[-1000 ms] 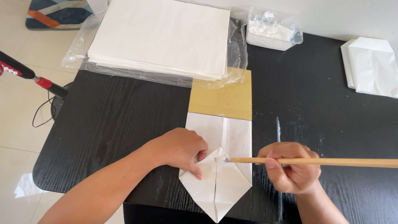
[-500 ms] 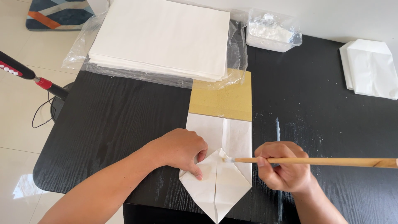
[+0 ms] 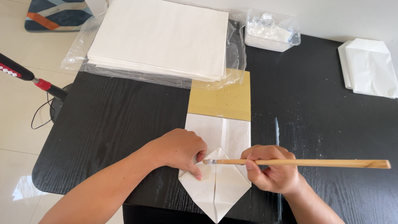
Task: Folding and gluing the bottom of a paper bag on a table.
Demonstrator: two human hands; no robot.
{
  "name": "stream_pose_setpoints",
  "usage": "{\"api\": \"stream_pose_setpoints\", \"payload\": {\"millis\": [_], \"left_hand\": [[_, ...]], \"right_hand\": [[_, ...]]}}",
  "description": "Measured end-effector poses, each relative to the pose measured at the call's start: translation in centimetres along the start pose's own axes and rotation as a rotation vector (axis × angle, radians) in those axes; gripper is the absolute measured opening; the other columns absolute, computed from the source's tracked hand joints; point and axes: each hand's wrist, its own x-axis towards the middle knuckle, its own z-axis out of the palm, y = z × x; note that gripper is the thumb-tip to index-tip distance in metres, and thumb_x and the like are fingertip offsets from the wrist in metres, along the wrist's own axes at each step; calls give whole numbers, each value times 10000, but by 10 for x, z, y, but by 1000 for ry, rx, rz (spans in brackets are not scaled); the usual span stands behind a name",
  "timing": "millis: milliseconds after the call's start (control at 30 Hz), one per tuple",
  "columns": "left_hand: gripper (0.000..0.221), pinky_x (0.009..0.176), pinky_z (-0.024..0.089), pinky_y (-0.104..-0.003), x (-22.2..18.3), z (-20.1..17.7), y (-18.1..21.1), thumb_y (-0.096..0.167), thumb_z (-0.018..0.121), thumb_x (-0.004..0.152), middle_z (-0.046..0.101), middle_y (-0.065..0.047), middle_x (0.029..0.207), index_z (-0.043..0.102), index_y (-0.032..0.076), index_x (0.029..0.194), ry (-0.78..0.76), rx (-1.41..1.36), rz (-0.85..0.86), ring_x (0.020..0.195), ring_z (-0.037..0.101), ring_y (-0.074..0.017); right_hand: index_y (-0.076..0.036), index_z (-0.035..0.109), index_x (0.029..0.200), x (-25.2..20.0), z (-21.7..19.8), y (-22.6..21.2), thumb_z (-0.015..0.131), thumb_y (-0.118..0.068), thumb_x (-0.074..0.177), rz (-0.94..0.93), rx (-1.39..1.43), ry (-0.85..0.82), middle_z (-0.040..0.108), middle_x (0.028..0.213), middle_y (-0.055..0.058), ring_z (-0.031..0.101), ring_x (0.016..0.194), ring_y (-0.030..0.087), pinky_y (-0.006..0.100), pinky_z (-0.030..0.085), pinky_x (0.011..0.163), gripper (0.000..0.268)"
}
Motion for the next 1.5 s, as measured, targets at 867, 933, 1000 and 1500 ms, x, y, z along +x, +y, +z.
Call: {"api": "stream_pose_setpoints", "payload": {"millis": [867,933,1000,1500], "left_hand": [[412,647,433,-346,0,0,0,584,817,711,684,81,863,689,250,917,13,1,-7,776,615,-161],[405,636,424,-342,-1,0,1,580,822,716,668,80,824,663,246,880,4,-1,-13,746,602,-160],[412,636,426,-342,0,1,0,582,824,713,666,78,824,659,244,882,10,-5,-8,741,602,-161],[428,636,429,-340,2,5,-4,578,832,702,668,80,812,663,232,887,34,-20,7,724,598,-156]], "right_hand": [[-24,514,940,7,4,-2,586,-144,977,-72,121,-86,600,631,78,623,468,184,234,469,394,145],[-48,528,925,6,3,-2,601,-171,964,-2,103,-104,646,681,77,582,465,148,226,405,396,147],[-59,527,918,5,1,-2,596,-182,963,-6,49,-103,649,683,59,574,465,141,227,407,398,148],[-91,493,880,5,-29,3,548,-190,950,53,-91,-182,615,653,-16,455,409,109,254,328,365,133]]}}
